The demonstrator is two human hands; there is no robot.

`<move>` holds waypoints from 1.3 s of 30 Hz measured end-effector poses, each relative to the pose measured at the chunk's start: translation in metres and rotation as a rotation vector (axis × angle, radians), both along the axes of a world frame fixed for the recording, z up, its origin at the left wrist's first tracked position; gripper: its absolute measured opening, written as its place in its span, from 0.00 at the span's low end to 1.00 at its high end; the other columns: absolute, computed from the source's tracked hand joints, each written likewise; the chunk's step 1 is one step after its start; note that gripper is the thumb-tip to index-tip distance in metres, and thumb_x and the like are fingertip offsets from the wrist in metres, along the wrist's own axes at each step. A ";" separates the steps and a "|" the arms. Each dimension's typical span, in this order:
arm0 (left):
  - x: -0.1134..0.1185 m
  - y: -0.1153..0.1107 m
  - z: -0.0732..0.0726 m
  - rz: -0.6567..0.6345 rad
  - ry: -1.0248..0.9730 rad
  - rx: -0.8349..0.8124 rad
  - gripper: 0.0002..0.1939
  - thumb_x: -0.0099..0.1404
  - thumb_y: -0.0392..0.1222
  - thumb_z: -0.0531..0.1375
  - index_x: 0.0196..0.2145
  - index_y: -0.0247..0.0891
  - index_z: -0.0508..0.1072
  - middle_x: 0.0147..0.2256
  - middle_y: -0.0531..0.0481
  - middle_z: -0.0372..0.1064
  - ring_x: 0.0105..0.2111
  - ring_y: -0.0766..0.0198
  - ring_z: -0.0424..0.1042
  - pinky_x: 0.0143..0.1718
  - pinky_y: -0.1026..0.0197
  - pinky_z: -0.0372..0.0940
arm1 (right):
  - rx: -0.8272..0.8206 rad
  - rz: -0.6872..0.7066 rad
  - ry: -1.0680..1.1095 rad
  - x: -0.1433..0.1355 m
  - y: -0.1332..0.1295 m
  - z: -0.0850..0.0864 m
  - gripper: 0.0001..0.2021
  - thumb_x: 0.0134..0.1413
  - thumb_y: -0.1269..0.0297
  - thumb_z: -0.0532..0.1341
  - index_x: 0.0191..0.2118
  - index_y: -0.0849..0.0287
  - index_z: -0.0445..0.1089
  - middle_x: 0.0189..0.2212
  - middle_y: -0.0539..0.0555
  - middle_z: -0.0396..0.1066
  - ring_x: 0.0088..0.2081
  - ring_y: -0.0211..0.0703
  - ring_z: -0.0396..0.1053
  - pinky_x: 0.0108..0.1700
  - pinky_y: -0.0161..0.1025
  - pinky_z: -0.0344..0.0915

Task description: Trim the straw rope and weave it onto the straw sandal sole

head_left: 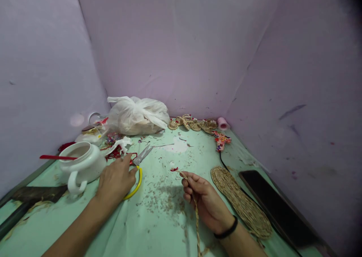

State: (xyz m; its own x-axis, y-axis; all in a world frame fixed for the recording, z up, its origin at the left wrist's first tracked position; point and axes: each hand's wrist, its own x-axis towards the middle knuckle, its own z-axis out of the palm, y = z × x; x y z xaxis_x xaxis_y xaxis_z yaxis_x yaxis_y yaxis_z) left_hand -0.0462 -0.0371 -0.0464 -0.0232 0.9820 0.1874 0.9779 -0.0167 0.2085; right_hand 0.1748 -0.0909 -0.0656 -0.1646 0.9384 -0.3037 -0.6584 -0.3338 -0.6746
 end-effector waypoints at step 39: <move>0.063 -0.034 -0.031 -0.166 -1.792 -0.774 0.20 0.50 0.46 0.62 0.39 0.32 0.68 0.19 0.53 0.65 0.14 0.74 0.57 0.15 0.69 0.50 | 0.043 0.200 -0.418 -0.023 -0.007 -0.013 0.15 0.43 0.53 0.62 0.24 0.63 0.66 0.17 0.49 0.66 0.12 0.26 0.54 0.12 0.24 0.48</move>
